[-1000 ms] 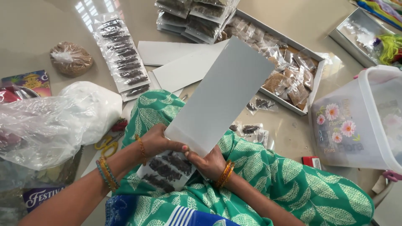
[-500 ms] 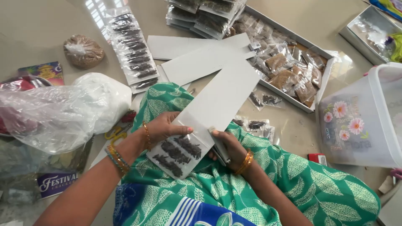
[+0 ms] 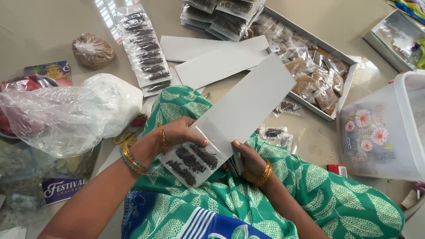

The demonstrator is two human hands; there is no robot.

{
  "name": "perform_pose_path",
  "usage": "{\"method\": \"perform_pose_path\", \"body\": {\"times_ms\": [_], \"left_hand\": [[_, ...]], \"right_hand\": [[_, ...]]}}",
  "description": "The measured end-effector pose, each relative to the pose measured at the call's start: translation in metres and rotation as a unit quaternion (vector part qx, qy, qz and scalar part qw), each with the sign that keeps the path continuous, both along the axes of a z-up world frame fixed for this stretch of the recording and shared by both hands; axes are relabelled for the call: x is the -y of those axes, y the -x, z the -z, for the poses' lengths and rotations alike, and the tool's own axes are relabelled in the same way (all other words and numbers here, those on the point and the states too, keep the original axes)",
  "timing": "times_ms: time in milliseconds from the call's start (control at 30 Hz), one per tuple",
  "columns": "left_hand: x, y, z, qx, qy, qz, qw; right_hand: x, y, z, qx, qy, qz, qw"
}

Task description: The person packages small decorative items onto cards using a stapler.

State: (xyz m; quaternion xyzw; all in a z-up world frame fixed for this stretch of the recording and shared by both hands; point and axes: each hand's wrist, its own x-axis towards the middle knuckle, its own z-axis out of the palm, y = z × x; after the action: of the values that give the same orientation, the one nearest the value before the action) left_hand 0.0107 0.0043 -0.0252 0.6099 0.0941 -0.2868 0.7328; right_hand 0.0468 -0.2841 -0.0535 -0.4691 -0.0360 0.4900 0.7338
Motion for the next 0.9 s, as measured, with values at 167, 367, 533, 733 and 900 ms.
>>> {"method": "perform_pose_path", "body": {"times_ms": [167,367,533,733,900], "left_hand": [[0.002,0.001,-0.003,0.015,-0.007,0.0,1.0],[0.007,-0.001,0.002,0.03,-0.045,0.004,0.999],[0.011,-0.003,-0.016,0.036,-0.066,0.019,0.997],[0.012,-0.015,-0.018,0.0,-0.108,0.047,0.993],[0.012,-0.021,-0.017,0.008,-0.101,0.052,0.993]], "right_hand": [[0.004,-0.001,0.016,0.002,0.009,0.016,1.0],[-0.012,0.006,-0.001,0.044,0.061,0.04,0.996],[-0.01,0.006,-0.002,0.053,0.065,0.031,0.996],[-0.011,0.005,-0.012,0.071,0.088,0.027,0.993],[-0.006,0.003,-0.018,0.113,0.105,-0.012,0.988]]}}
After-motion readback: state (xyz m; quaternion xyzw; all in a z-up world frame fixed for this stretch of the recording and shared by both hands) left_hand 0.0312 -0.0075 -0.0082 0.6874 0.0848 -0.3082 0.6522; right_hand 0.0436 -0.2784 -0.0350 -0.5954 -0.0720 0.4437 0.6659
